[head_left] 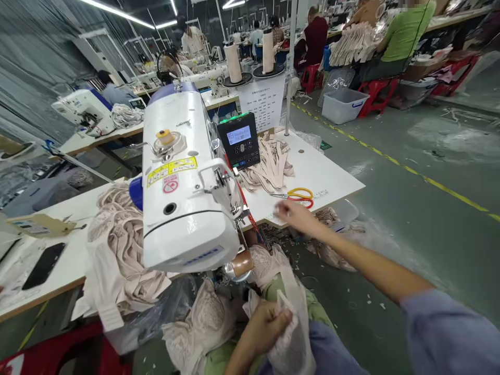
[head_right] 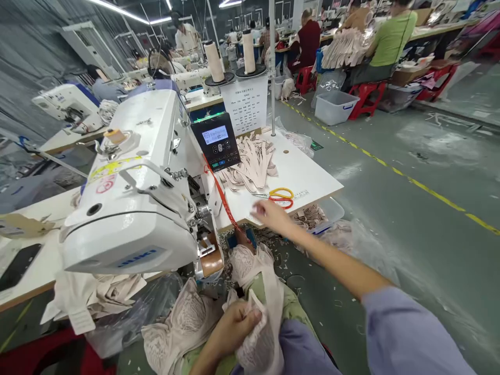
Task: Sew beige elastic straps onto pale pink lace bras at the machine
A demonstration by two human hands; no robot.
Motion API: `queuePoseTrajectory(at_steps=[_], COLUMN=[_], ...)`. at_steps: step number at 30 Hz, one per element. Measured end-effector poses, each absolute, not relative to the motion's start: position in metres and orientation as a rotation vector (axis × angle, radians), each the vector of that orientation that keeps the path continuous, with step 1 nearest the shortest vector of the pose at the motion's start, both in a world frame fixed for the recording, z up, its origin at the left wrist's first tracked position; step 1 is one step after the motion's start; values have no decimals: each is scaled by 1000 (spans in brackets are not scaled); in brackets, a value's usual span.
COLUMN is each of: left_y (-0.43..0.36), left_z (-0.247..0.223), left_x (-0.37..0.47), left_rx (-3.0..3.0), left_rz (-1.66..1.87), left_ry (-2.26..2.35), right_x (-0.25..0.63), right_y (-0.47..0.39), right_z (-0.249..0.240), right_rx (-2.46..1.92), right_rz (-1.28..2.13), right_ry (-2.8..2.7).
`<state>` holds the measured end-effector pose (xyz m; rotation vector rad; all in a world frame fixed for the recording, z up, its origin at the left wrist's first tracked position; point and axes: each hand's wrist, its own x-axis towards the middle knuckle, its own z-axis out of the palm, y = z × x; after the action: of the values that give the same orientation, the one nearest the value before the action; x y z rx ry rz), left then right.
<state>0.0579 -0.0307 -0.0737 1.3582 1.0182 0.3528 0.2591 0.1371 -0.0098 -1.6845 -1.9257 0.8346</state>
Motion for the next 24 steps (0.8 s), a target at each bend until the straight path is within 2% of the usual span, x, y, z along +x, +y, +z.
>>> queuePoseTrajectory(at_steps=[2, 5, 10, 16, 18, 21, 24], left_y=[-33, -35, -34, -34, -35, -35, -34], left_z=[-71, -67, -62, -37, -27, -15, -7], left_x=[51, 43, 29, 24, 25, 23, 19], left_rx=[1326, 1196, 1127, 1242, 1267, 1235, 1256], left_rz=[367, 476, 653, 803, 801, 777, 782], left_ry=[1014, 1110, 1368, 1388, 1347, 1274, 1317], right_x=[250, 237, 236, 243, 236, 225, 219], right_y=[200, 266, 289, 215, 164, 86, 33], right_z=[-5, -2, 1, -2, -14, -28, -29], right_rx=[-1752, -1835, -1817, -1600, -1481, -1171, -1048], right_rz=[660, 584, 604, 870, 1096, 1658, 1848], right_ry=[-1833, -1759, -1718, -1676, -1636, -1315, -1092])
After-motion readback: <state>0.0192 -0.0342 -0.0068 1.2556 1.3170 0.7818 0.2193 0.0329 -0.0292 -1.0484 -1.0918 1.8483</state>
